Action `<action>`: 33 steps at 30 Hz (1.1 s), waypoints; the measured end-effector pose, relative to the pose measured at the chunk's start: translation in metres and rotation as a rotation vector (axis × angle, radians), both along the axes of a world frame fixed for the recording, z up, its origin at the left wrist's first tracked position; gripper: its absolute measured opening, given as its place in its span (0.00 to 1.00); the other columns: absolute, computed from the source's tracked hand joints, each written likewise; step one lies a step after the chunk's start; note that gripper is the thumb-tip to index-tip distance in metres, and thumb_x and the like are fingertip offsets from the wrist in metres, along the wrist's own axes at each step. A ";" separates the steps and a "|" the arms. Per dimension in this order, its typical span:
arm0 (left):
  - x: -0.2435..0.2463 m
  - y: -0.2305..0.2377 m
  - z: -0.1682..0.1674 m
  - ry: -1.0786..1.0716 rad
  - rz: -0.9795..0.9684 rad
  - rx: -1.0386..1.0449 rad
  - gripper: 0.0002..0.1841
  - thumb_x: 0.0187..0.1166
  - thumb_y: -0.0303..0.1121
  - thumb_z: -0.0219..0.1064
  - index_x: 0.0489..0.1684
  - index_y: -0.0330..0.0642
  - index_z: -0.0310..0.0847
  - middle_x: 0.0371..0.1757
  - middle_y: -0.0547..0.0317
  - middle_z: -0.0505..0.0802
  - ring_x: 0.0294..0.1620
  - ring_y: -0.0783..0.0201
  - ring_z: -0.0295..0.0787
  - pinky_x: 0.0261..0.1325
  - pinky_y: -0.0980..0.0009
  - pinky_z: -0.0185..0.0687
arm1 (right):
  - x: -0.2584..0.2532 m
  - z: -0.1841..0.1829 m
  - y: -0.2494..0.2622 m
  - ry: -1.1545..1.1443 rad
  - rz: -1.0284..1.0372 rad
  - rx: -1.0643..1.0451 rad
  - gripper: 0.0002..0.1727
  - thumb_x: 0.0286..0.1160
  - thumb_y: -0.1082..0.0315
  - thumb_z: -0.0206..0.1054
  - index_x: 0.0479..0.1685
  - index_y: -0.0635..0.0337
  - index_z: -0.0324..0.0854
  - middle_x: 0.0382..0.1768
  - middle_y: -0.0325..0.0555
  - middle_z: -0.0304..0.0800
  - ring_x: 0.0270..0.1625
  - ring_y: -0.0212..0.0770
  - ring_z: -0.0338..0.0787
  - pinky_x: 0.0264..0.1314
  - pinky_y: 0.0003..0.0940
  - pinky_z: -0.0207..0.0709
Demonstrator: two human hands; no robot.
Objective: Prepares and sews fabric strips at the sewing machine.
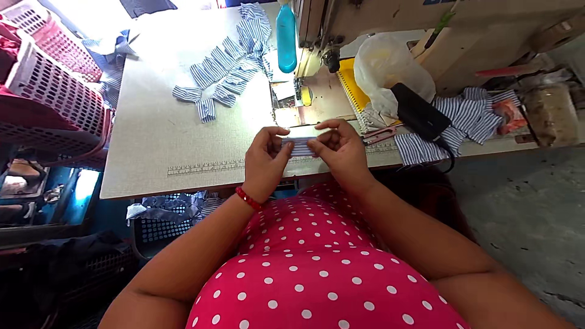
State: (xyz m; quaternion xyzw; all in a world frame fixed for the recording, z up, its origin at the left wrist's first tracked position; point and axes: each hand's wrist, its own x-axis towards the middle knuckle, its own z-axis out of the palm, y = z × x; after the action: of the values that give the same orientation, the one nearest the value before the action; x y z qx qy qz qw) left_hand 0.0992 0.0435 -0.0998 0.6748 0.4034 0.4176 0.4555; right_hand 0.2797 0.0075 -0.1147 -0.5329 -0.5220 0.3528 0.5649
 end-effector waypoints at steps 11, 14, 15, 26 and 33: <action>0.027 0.102 -0.006 0.632 0.029 0.138 0.12 0.79 0.29 0.67 0.56 0.35 0.84 0.35 0.50 0.90 0.38 0.52 0.88 0.47 0.52 0.83 | 0.013 0.001 0.099 -0.612 -0.074 -0.203 0.21 0.73 0.67 0.75 0.65 0.61 0.80 0.36 0.49 0.91 0.39 0.50 0.91 0.48 0.53 0.82; 0.031 0.109 -0.010 0.735 0.043 0.219 0.12 0.78 0.33 0.68 0.54 0.37 0.85 0.42 0.47 0.91 0.51 0.46 0.89 0.60 0.46 0.78 | 0.017 -0.002 0.108 -0.656 -0.080 -0.180 0.21 0.69 0.67 0.78 0.61 0.63 0.83 0.38 0.51 0.90 0.45 0.52 0.89 0.55 0.55 0.80; 0.031 0.109 -0.011 0.744 0.045 0.265 0.12 0.77 0.33 0.69 0.54 0.38 0.86 0.47 0.45 0.92 0.58 0.43 0.87 0.67 0.44 0.75 | 0.019 -0.004 0.109 -0.654 -0.082 -0.165 0.21 0.67 0.67 0.79 0.59 0.63 0.84 0.39 0.53 0.88 0.45 0.53 0.87 0.55 0.55 0.79; 0.026 0.114 -0.028 0.726 -0.210 0.754 0.11 0.80 0.24 0.63 0.41 0.44 0.94 0.53 0.55 0.96 0.61 0.49 0.90 0.62 0.46 0.78 | 0.021 -0.009 0.106 -0.694 -0.041 -0.073 0.05 0.72 0.69 0.73 0.42 0.59 0.90 0.46 0.51 0.90 0.55 0.52 0.88 0.61 0.54 0.78; 0.022 0.116 -0.028 0.707 -0.304 0.807 0.11 0.82 0.25 0.62 0.42 0.40 0.93 0.54 0.51 0.96 0.59 0.49 0.93 0.62 0.51 0.83 | 0.037 -0.010 0.073 -1.043 0.172 0.134 0.18 0.86 0.61 0.56 0.56 0.52 0.93 0.71 0.40 0.88 0.83 0.51 0.75 0.84 0.60 0.61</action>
State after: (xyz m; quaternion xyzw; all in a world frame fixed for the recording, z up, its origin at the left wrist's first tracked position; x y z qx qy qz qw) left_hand 0.1214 0.1594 -0.1279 0.9453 0.2379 0.2165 0.0531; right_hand 0.3166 0.0801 -0.1250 -0.5554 -0.7968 0.0519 0.2321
